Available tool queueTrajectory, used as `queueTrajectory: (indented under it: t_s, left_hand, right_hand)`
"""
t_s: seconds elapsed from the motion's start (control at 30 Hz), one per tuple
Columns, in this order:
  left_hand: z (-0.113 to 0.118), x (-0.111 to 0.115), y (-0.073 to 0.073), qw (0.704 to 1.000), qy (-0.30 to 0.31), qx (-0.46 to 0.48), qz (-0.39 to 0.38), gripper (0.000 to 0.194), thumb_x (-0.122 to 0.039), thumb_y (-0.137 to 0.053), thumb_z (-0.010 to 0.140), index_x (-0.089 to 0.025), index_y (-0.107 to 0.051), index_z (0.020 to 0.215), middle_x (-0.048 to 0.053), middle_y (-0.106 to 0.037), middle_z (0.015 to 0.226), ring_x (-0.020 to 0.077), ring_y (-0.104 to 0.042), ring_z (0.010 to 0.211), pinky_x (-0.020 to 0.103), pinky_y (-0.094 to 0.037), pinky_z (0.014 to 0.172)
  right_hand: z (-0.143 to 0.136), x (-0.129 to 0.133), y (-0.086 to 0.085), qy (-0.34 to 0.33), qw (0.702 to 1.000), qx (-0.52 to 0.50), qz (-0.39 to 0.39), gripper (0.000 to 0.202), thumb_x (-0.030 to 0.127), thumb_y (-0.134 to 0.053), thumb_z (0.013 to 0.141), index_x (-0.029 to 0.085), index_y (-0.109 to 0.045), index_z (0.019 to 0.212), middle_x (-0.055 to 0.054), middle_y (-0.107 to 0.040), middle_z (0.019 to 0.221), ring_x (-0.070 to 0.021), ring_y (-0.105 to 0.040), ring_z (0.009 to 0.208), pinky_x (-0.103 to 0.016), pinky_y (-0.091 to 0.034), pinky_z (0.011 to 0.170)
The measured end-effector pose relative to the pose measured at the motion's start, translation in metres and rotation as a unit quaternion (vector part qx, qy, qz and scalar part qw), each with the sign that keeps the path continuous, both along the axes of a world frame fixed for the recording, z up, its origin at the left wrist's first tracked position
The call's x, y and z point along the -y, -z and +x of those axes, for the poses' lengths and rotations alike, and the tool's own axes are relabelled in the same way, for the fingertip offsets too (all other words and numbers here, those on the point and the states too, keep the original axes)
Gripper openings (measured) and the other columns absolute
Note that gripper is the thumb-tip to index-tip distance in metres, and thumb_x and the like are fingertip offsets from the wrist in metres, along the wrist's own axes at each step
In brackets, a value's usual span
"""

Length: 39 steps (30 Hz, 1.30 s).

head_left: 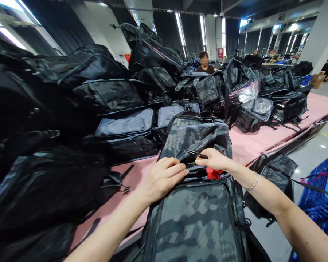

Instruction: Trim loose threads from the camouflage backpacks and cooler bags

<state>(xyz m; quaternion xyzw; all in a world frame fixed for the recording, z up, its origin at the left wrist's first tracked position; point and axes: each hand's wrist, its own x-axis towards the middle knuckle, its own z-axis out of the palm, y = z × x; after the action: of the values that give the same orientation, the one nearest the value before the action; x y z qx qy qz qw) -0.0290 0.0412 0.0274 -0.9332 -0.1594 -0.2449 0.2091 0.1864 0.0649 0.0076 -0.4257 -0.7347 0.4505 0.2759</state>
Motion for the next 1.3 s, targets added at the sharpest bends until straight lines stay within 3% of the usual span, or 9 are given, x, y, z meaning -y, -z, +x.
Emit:
queueTrajectory:
  t_s: [0.3, 0.5, 0.67, 0.73, 0.8, 0.9, 1.03, 1.1, 1.3]
  left_hand:
    - [-0.007, 0.004, 0.006, 0.999, -0.021, 0.021, -0.019, 0.017, -0.016, -0.054, 0.083, -0.023, -0.061, 0.098, 0.002, -0.067, 0.085, 0.0138, -0.056, 0.078, 0.027, -0.041, 0.064]
    - [-0.005, 0.005, 0.005, 0.999, -0.042, 0.019, -0.011, 0.013, -0.019, -0.052, 0.085, -0.021, -0.063, 0.091, 0.003, -0.067, 0.081, 0.0123, -0.056, 0.069, 0.026, -0.042, 0.063]
    - [0.003, 0.006, -0.005, 0.978, -0.09, 0.102, -0.158, 0.019, -0.028, -0.05, 0.086, -0.019, -0.065, 0.078, 0.004, -0.065, 0.077, 0.0115, -0.058, 0.07, 0.022, -0.044, 0.064]
    - [0.008, 0.014, -0.014, 0.94, -0.145, 0.185, -0.247, 0.022, -0.036, -0.054, 0.082, -0.019, -0.064, 0.074, 0.003, -0.064, 0.073, 0.0122, -0.059, 0.067, 0.022, -0.045, 0.063]
    - [0.015, 0.027, -0.023, 0.871, -0.21, 0.273, -0.35, 0.027, -0.043, -0.055, 0.079, -0.018, -0.063, 0.073, 0.002, -0.064, 0.067, 0.0129, -0.058, 0.06, 0.023, -0.045, 0.058]
    - [0.024, 0.043, -0.031, 0.792, -0.241, 0.292, -0.48, 0.029, -0.045, -0.052, 0.078, -0.019, -0.066, 0.081, 0.003, -0.068, 0.075, 0.0161, -0.062, 0.065, 0.025, -0.047, 0.06]
    - [0.029, 0.04, -0.019, 0.791, -0.25, 0.156, -0.536, 0.025, -0.037, -0.05, 0.076, -0.022, -0.068, 0.066, 0.002, -0.07, 0.072, 0.0187, -0.062, 0.068, 0.027, -0.045, 0.064]
    - [0.03, 0.034, -0.01, 0.755, -0.259, 0.135, -0.586, 0.029, -0.039, -0.05, 0.075, -0.02, -0.067, 0.06, 0.002, -0.067, 0.064, 0.0179, -0.059, 0.06, 0.026, -0.043, 0.058]
    - [0.042, 0.031, 0.009, 0.619, -0.265, 0.351, -0.65, 0.035, -0.049, -0.056, 0.072, -0.017, -0.069, 0.068, 0.006, -0.068, 0.068, 0.0152, -0.056, 0.056, 0.025, -0.041, 0.052]
  right_hand:
    - [-0.01, 0.008, -0.023, 0.02, 0.986, 0.112, 0.12, 0.016, 0.032, -0.061, 0.075, 0.017, -0.065, 0.074, 0.002, -0.057, 0.063, -0.0099, -0.048, 0.06, -0.021, -0.03, 0.056]
    - [-0.022, -0.001, -0.018, 0.0, 0.989, 0.107, 0.102, 0.018, 0.028, -0.059, 0.077, 0.013, -0.061, 0.068, 0.004, -0.05, 0.057, -0.0081, -0.043, 0.055, -0.02, -0.027, 0.052]
    - [-0.019, -0.004, -0.011, -0.002, 0.993, 0.065, 0.097, 0.017, 0.025, -0.055, 0.077, 0.013, -0.056, 0.064, 0.005, -0.046, 0.058, -0.0072, -0.04, 0.056, -0.019, -0.026, 0.052]
    - [-0.018, -0.004, -0.012, -0.002, 0.994, 0.06, 0.092, 0.019, 0.026, -0.054, 0.077, 0.014, -0.054, 0.063, 0.005, -0.045, 0.058, -0.007, -0.039, 0.055, -0.019, -0.025, 0.052]
    - [-0.018, -0.003, -0.012, 0.004, 0.995, 0.06, 0.084, 0.021, 0.027, -0.054, 0.078, 0.014, -0.053, 0.062, 0.005, -0.044, 0.057, -0.0067, -0.038, 0.054, -0.02, -0.024, 0.051]
    - [-0.023, -0.003, -0.011, 0.021, 0.995, 0.052, 0.078, 0.024, 0.028, -0.053, 0.078, 0.015, -0.05, 0.059, 0.006, -0.041, 0.054, -0.0066, -0.035, 0.052, -0.02, -0.023, 0.05]
    - [-0.03, -0.003, -0.004, 0.014, 0.997, 0.018, 0.078, 0.021, 0.026, -0.052, 0.078, 0.016, -0.047, 0.059, 0.006, -0.04, 0.054, -0.007, -0.034, 0.053, -0.02, -0.025, 0.051]
    - [-0.031, -0.003, 0.0, 0.015, 0.997, -0.001, 0.075, 0.018, 0.026, -0.051, 0.077, 0.016, -0.048, 0.062, 0.006, -0.042, 0.056, -0.0072, -0.036, 0.054, -0.02, -0.027, 0.051]
    - [-0.026, 0.001, 0.004, 0.034, 0.996, -0.018, 0.078, 0.017, 0.026, -0.051, 0.078, 0.016, -0.05, 0.064, 0.004, -0.05, 0.059, -0.0081, -0.041, 0.055, -0.02, -0.031, 0.053]
